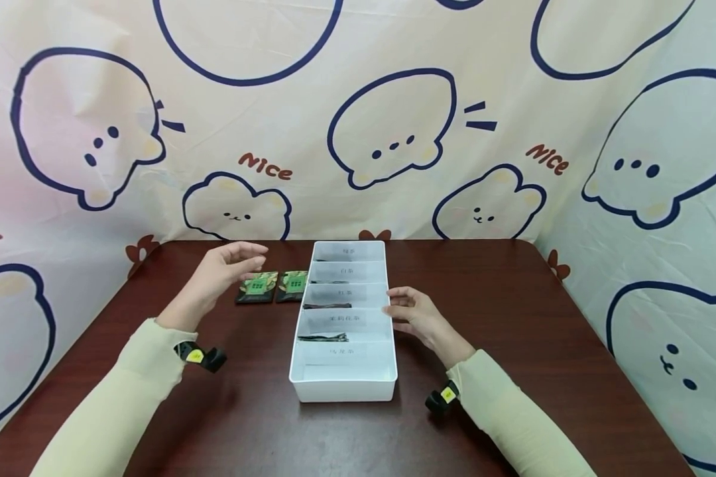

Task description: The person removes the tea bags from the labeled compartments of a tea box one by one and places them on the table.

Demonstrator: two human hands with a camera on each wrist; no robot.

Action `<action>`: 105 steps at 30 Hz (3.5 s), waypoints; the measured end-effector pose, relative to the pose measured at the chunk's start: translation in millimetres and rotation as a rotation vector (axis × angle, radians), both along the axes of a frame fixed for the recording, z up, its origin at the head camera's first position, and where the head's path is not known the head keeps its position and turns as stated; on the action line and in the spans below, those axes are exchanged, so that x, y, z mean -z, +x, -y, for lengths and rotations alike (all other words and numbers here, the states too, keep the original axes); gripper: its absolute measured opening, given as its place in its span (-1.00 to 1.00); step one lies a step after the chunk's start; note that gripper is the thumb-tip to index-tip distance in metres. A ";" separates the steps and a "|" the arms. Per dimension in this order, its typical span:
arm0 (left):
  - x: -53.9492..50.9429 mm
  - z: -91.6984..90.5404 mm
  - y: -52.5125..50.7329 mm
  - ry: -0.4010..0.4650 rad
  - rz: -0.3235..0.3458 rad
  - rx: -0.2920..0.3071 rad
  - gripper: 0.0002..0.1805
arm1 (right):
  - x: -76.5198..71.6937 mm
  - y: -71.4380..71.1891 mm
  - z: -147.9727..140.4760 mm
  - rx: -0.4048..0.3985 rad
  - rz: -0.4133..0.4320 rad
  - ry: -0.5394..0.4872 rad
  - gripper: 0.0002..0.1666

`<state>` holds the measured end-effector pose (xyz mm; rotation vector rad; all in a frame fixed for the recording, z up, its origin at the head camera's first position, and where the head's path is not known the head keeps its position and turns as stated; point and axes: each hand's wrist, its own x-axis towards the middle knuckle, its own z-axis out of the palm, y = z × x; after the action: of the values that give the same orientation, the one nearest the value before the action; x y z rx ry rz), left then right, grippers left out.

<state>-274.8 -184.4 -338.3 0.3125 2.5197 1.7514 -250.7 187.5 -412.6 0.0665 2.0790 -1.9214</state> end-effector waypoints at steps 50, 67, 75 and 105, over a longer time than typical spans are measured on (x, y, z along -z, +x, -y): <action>44.7 -53.1 55.5 -0.442 -0.150 0.355 -0.92 | -0.4 0.4 -0.2 0.002 0.001 -0.021 -0.45; 37.1 -60.2 60.7 -0.502 -0.168 0.216 -0.87 | -0.6 -0.8 0.4 -0.009 -0.011 -0.015 -0.46; 34.8 -54.8 56.7 -0.467 -0.135 0.216 -0.84 | 0.1 -1.1 0.9 -0.009 -0.008 -0.020 -0.47; -6.9 -20.7 16.5 0.291 -0.157 0.089 -0.91 | 0.4 -1.6 -1.2 0.003 -0.007 -0.023 -0.44</action>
<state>-258.3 -163.7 -331.4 0.5895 2.3001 2.1336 -252.3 188.7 -413.0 0.0586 2.0623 -1.9496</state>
